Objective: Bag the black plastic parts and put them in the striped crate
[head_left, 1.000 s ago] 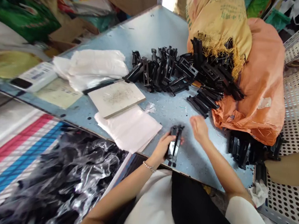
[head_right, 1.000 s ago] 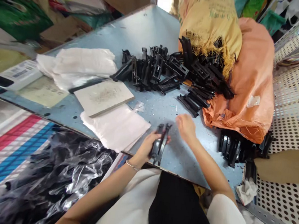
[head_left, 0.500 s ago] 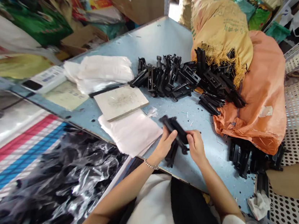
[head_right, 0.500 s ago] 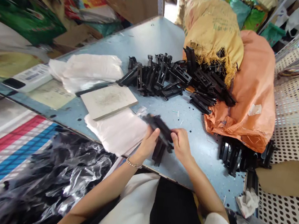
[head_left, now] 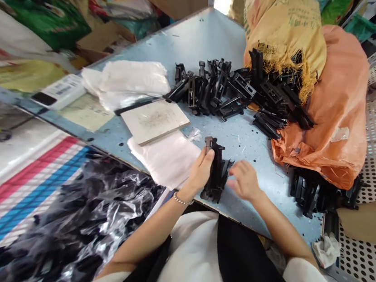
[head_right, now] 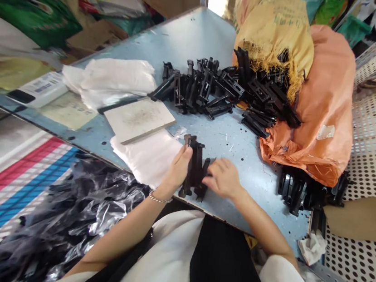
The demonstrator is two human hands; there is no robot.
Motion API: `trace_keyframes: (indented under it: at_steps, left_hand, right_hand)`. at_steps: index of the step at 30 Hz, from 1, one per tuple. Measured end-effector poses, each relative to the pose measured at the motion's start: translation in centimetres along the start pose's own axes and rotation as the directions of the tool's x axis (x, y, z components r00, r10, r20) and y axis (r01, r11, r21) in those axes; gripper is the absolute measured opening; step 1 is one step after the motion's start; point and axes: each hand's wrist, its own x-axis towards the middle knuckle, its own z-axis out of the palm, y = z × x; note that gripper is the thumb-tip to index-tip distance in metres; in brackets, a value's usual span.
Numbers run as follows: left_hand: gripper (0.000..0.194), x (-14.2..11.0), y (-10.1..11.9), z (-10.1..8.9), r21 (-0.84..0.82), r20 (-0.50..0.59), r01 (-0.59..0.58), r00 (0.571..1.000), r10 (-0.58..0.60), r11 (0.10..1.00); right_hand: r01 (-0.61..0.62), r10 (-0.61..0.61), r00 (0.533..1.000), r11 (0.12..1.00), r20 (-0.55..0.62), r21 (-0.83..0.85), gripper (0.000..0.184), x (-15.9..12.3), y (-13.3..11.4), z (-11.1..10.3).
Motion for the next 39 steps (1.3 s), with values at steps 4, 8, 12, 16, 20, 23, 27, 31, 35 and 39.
trace_keyframes:
  at_steps: [4,8,12,16,20,23,27,31,35,39]
  left_hand:
    - [0.045,1.8,-0.5,-1.2,0.119,0.041,-0.063,0.997,0.058,0.991]
    - [0.037,2.8,-2.3,-1.7,0.468,0.069,-0.063,0.997,0.035,0.881]
    - [0.039,1.2,-4.8,-0.4,0.663,0.131,-0.064,0.991,-0.031,0.746]
    - [0.042,-0.4,-6.5,1.3,0.654,0.166,-0.213,0.977,0.137,0.726]
    - [0.053,0.6,-5.8,2.0,0.324,0.138,-0.196,0.978,0.158,0.926]
    - [0.065,1.4,-4.0,2.1,-0.127,0.175,-0.111,0.976,0.133,0.986]
    - [0.054,0.3,-1.3,2.1,-0.285,0.256,0.076,0.967,0.0,0.956]
    - [0.052,-1.9,0.1,2.1,-0.213,0.332,0.128,0.942,-0.051,0.969]
    - [0.049,-2.1,-0.2,2.1,-0.123,0.258,0.033,0.966,-0.001,0.992]
    - [0.041,-0.6,-0.8,0.8,-0.085,0.141,0.045,0.99,-0.032,0.995]
  right_hand:
    - [0.062,-0.058,0.993,0.997,0.107,-0.038,0.039,-1.9,-1.7,2.6]
    - [-0.209,0.208,0.977,0.978,0.049,0.019,0.031,1.1,3.5,2.1]
    - [-0.57,0.55,0.776,0.821,-0.309,0.032,0.018,5.4,12.7,-2.1]
    - [-0.63,0.628,0.694,0.767,-0.353,0.125,0.018,6.9,17.1,-4.6]
    - [-0.573,0.617,0.759,0.785,-0.21,0.235,0.032,5.1,13.4,-2.6]
    - [-0.486,0.535,0.843,0.722,0.047,0.492,0.044,2.4,7.5,-0.3]
    - [-0.381,0.484,0.875,0.728,-0.033,0.57,0.058,0.5,2.5,-0.3]
    - [-0.146,0.167,0.927,0.985,-0.335,0.086,0.058,2.4,3.0,-2.1]
    - [-0.111,0.114,0.963,0.993,-0.243,0.026,0.056,4.2,3.7,-2.2]
    - [-0.066,0.073,0.992,0.995,-0.106,0.073,0.057,2.5,1.8,-0.9]
